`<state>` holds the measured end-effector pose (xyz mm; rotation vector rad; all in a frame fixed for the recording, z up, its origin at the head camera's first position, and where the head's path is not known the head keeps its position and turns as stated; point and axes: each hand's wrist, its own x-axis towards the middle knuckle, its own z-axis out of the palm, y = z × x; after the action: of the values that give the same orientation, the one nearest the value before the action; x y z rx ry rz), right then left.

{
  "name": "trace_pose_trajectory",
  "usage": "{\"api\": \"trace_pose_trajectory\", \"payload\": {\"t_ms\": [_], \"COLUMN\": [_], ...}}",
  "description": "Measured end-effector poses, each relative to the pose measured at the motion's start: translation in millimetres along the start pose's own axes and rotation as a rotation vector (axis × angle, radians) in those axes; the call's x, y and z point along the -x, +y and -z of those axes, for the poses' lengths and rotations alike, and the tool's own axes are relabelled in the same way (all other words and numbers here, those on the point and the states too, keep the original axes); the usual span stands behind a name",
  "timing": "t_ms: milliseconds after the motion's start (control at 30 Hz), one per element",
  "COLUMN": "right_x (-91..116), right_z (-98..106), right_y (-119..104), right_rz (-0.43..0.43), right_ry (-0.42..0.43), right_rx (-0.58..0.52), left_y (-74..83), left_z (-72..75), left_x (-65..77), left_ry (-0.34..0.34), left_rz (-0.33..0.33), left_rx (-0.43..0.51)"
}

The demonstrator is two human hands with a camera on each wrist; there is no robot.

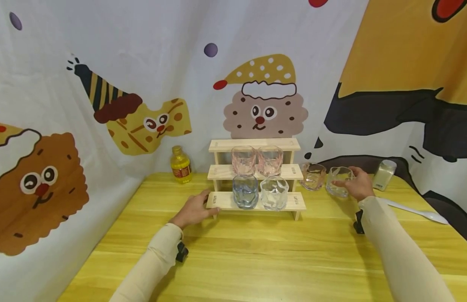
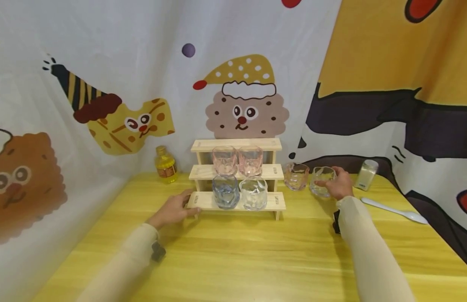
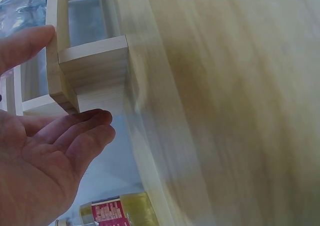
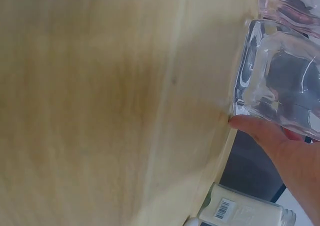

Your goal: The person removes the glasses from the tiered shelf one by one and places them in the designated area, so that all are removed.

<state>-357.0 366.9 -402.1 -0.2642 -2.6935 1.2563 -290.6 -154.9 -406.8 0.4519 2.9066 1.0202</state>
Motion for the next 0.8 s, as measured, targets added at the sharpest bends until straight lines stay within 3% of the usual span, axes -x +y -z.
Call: {"api": "trace_pose_trajectory", "payload": {"t_ms": [533,633,800], "right_x": [0,4,19], "right_z": [0,1,5], "right_y": [-1,-5,-24], "right_rz": [0.004,0.045,0.133], "right_ry": [-0.071,-0.032,0.113], "right_rx": [0.114,0.131,0.161], "left_y": [-0.9,0.3,1.3], "left_z": [0.4,0.8,-0.2], "left_x": [-0.5,-0.5,0.2], "left_ry": [-0.001,0.004,0.005], "left_rz": [0.011,0.014,0.012], "left_rx": [0.039,0.031,0.029]}}
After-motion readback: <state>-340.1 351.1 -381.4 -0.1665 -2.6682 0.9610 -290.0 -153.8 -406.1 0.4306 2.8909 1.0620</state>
